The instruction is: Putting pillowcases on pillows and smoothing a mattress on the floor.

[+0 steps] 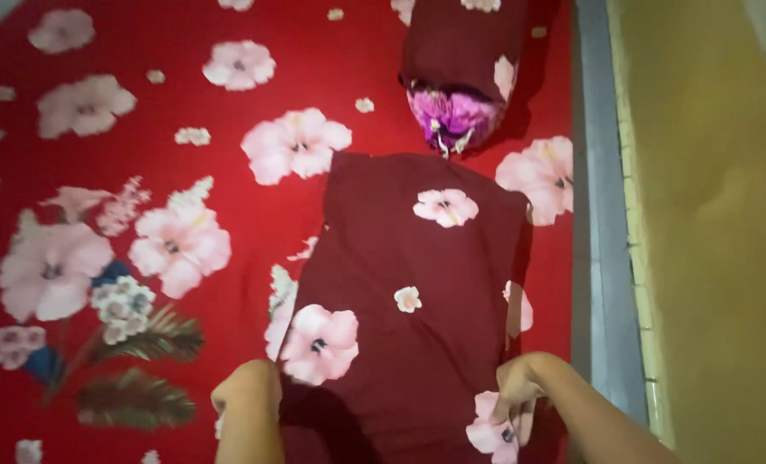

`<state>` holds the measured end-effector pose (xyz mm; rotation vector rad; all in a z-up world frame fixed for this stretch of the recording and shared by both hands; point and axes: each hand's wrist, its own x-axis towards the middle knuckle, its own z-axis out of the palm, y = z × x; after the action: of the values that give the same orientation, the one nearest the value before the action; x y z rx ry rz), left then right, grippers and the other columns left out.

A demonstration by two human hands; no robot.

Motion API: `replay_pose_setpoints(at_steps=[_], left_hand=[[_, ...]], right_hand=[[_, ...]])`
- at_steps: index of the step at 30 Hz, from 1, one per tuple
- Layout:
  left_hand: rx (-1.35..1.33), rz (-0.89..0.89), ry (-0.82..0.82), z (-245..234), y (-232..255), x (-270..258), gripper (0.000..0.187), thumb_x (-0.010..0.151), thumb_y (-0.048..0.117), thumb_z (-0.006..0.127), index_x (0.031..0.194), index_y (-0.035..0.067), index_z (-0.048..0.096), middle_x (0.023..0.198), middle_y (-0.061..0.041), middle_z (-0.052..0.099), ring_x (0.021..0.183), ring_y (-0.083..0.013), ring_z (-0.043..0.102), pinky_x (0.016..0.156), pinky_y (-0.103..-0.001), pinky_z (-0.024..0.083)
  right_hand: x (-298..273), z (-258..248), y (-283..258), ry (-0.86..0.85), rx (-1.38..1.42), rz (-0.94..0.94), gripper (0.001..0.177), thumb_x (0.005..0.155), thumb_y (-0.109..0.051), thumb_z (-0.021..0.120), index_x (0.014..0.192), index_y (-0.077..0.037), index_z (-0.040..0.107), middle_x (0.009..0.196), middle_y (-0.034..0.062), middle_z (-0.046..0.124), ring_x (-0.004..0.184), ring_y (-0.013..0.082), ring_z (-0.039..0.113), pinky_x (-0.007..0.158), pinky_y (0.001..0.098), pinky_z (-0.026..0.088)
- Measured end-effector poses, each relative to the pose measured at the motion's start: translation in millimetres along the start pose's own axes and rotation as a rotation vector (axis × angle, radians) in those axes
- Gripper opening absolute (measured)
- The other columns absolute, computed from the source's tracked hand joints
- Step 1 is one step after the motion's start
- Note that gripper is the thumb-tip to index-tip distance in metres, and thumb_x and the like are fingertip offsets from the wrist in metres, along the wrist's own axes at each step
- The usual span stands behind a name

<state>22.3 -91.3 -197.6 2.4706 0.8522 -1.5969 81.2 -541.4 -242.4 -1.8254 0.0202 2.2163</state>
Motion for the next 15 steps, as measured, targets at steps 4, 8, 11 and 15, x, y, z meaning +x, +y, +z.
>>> replay_pose_setpoints(at_steps=[4, 8, 11, 15], left_hand=[[-0.064, 0.281, 0.402, -38.7, -9.3, -51.1, 0.106, 0.074, 0.059, 0.086, 0.154, 0.017, 0.031, 0.156, -0.017, 0.04, 0.144, -0.0334, 0.042, 0.114, -0.044, 0.04], [-0.307, 0.727, 0.885, -81.9, -18.9, -117.6, 0.12, 0.065, 0.061, 0.087, 0.154, 0.004, 0.03, 0.154, -0.021, 0.042, 0.143, -0.0369, 0.043, 0.115, -0.043, 0.039], [-0.461, 0.879, 0.976, -110.7, -29.5, -161.2, 0.123, 0.063, 0.056, 0.09, 0.152, -0.004, 0.029, 0.151, -0.028, 0.042, 0.142, -0.0393, 0.042, 0.115, -0.044, 0.037], [-0.571, 0.961, 0.969, -136.8, -56.3, -210.2, 0.124, 0.063, 0.053, 0.093, 0.15, -0.007, 0.029, 0.148, -0.028, 0.046, 0.141, -0.0348, 0.046, 0.118, -0.041, 0.036]], right_hand=[[-63.0, 20.9, -29.4, 0.345, -0.07, -0.136, 0.075, 0.082, -0.039, 0.079, 0.138, 0.005, 0.057, 0.134, 0.0222, 0.065, 0.129, 0.0338, 0.064, 0.115, 0.0453, 0.046], [-121.5, 32.0, -46.6, 1.019, -0.182, -0.457, 0.107, 0.075, -0.048, 0.088, 0.157, -0.007, 0.032, 0.156, 0.0152, 0.04, 0.145, 0.0264, 0.041, 0.121, 0.0396, 0.034], [-189.4, 50.1, -66.5, 1.174, -0.103, -0.596, 0.118, 0.07, -0.049, 0.09, 0.161, -0.011, 0.024, 0.157, 0.0122, 0.038, 0.143, 0.0269, 0.041, 0.119, 0.038, 0.037], [-265.8, 87.9, -86.5, 1.254, 0.033, -0.691, 0.124, 0.066, -0.051, 0.087, 0.166, -0.015, 0.025, 0.15, 0.0094, 0.047, 0.129, 0.0269, 0.056, 0.112, 0.0348, 0.047]])
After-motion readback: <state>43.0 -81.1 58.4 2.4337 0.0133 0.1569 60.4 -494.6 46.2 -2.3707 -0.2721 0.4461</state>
